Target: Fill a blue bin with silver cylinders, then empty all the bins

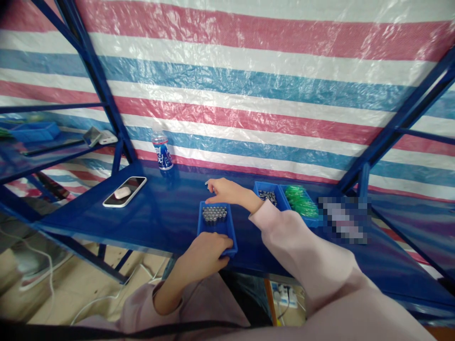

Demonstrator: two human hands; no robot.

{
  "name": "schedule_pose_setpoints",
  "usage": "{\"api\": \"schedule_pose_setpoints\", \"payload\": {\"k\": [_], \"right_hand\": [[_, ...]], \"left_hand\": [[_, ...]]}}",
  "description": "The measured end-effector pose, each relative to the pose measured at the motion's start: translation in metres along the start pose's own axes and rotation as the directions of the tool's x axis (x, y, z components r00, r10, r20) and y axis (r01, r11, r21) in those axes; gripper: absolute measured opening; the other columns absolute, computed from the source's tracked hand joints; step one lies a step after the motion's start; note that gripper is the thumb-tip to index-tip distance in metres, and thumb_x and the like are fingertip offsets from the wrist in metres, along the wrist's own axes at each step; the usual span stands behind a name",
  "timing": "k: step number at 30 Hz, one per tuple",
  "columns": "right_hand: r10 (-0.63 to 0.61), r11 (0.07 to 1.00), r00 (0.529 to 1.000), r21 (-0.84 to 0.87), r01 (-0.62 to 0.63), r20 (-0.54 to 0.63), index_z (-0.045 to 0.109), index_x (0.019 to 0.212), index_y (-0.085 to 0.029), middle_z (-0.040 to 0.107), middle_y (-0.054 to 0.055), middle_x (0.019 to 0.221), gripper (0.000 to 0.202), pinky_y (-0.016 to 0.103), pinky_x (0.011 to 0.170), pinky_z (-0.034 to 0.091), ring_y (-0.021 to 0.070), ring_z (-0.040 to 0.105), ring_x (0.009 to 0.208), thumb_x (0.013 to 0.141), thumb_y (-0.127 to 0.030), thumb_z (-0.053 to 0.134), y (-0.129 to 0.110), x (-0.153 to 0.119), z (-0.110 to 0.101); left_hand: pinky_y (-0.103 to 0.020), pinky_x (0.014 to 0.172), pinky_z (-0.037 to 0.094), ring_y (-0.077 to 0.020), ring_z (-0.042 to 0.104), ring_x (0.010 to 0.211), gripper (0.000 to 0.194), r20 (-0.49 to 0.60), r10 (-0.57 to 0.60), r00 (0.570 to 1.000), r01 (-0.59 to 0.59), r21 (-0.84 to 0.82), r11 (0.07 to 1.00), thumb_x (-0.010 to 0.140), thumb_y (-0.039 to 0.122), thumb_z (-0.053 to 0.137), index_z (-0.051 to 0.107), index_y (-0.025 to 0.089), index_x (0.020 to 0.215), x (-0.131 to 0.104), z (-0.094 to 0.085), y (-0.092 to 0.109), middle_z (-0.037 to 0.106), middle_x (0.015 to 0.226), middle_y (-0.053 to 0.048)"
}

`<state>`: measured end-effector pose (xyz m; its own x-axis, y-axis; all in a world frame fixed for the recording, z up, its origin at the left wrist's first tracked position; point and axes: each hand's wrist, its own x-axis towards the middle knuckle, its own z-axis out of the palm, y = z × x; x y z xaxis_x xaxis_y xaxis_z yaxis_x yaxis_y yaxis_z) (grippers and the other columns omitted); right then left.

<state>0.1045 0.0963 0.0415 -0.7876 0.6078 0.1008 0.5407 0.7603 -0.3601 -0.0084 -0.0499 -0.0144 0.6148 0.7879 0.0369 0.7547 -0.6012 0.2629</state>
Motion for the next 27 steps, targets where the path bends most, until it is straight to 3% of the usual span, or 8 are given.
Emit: {"api": "schedule_pose_setpoints", "payload": {"k": [4,7,10,16,23,27], "right_hand": [[0.183,0.981,0.983,-0.066,-0.184,-0.034,0.058,0.091,-0.014,0.064,0.004,0.082,0.021,0.023,0.057,0.035,0.0137,0.055,0.068,0.08,-0.031,0.064,0.034,0.03,0.002],[0.232,0.97,0.973,-0.076,-0.233,-0.018,0.062,0.09,-0.012,0.067,0.01,0.09,0.016,0.023,0.061,0.039,0.0167,0.06,0.075,0.08,-0.024,0.065,0.053,0.053,0.013],[0.274,0.96,0.962,-0.059,-0.273,0.008,0.066,0.083,-0.011,0.069,0.012,0.09,0.016,0.024,0.062,0.042,0.0187,0.063,0.076,0.082,-0.027,0.065,0.064,0.076,0.026],[0.374,0.928,0.928,-0.001,-0.374,-0.002,0.069,0.085,-0.009,0.072,0.011,0.085,0.021,0.028,0.062,0.049,0.0183,0.066,0.072,0.082,-0.029,0.066,0.073,0.106,0.04],[0.405,0.913,0.914,0.039,-0.406,0.037,0.071,0.075,-0.008,0.072,0.008,0.074,0.018,0.022,0.06,0.049,0.0167,0.067,0.068,0.075,-0.026,0.073,0.068,0.106,0.045],[0.418,0.907,0.905,0.021,-0.421,0.076,0.065,0.082,-0.01,0.068,0.002,0.079,0.019,0.027,0.063,0.053,0.0134,0.064,0.069,0.084,-0.029,0.065,0.062,0.106,0.048]], "left_hand": [[-0.027,0.071,0.047,-0.0194,0.064,0.081,0.01,-0.017,0.011,1.0,-0.011,-0.011,1.0,0.08,0.023,0.055,0.062,0.021,0.087,0.0,0.0,-0.001,0.068,0.09,-0.004],[-0.027,0.069,0.047,-0.019,0.064,0.079,0.009,-0.023,0.014,1.0,-0.014,-0.011,1.0,0.08,0.023,0.055,0.061,0.02,0.085,0.0,0.0,-0.001,0.068,0.088,-0.003],[-0.027,0.067,0.047,-0.019,0.064,0.077,0.008,-0.029,0.014,0.999,-0.014,0.0,1.0,0.08,0.022,0.054,0.061,0.02,0.084,0.0,0.0,-0.001,0.068,0.087,-0.003],[-0.027,0.064,0.047,-0.0198,0.065,0.075,0.005,-0.04,0.024,0.999,-0.024,-0.002,1.0,0.078,0.022,0.055,0.06,0.02,0.08,0.001,-0.001,0.0,0.068,0.084,-0.003],[-0.027,0.067,0.047,-0.0197,0.065,0.077,0.009,-0.048,0.011,0.999,-0.012,-0.015,1.0,0.078,0.022,0.055,0.061,0.02,0.084,0.0,0.0,-0.001,0.068,0.086,-0.004],[-0.027,0.065,0.046,-0.0197,0.065,0.075,0.008,-0.061,0.019,0.998,-0.02,-0.014,1.0,0.077,0.022,0.056,0.061,0.02,0.082,0.001,0.0,-0.002,0.069,0.085,-0.004]]}}
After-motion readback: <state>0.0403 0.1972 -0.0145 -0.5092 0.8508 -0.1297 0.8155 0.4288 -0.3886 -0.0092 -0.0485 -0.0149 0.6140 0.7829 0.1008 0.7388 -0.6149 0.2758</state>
